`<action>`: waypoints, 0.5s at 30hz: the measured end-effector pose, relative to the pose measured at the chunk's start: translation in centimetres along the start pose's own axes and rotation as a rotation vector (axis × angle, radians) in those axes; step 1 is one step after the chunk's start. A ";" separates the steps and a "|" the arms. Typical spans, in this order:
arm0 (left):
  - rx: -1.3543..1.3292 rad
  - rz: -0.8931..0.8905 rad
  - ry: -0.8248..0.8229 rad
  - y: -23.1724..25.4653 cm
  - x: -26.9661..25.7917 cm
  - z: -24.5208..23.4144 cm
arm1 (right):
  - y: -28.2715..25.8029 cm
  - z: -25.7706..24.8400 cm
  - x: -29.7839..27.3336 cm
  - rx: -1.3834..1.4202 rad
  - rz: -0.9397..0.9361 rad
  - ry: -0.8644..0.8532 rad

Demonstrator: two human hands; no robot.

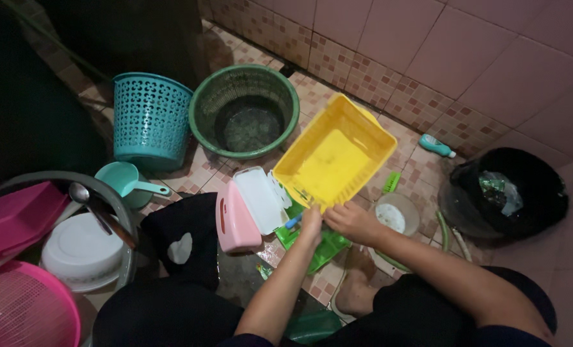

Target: The person washes plastic containers and yellow baskets by hand, scrubbing the surfaces with a sponge and rinsing them in a bucket of water.

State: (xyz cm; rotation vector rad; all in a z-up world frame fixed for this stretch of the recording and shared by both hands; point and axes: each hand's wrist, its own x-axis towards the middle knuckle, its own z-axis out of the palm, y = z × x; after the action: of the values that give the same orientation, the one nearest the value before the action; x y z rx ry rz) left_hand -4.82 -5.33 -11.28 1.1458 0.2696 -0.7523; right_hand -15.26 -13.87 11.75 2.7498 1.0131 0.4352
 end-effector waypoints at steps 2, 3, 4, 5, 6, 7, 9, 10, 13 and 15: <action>-0.008 0.065 0.050 0.4 -0.3 0.4 | 0.5 -0.5 0.3 -0.066 0.073 0.154; -0.080 0.172 0.034 0.6 -0.7 0.5 | 0.8 -0.6 0.4 -0.064 0.073 0.155; -0.150 0.278 0.018 0.9 -1.0 0.5 | 1.0 -0.5 0.4 -0.058 0.066 0.139; -0.147 0.276 0.022 1.2 -1.2 0.6 | 1.3 -0.4 0.2 -0.053 0.060 0.123; -0.122 0.282 0.066 1.4 -1.3 0.8 | 1.6 -0.1 0.1 -0.048 0.064 0.124; -0.097 0.288 0.109 1.5 -1.5 0.8 | 1.9 0.2 0.1 -0.065 0.088 0.105; -0.124 0.290 0.133 2.2 -1.4 0.6 | 3.1 -0.1 -0.4 -0.080 0.104 0.083; -0.150 0.292 0.155 2.5 -1.5 0.4 | 3.9 -0.6 -0.7 -0.127 0.193 0.041; -0.061 0.532 0.217 4.0 -1.9 0.0 | 4.7 -2.4 -1.8 -0.238 0.296 -0.019; -0.112 0.508 0.194 4.6 -2.8 0.4 | 4.4 -2.5 -1.8 -0.304 0.311 -0.036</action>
State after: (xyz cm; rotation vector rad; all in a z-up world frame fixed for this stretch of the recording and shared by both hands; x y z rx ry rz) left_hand -3.94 -3.61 -6.26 1.1187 0.1679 -0.1771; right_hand -14.73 -18.16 14.93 2.6254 0.4618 0.5317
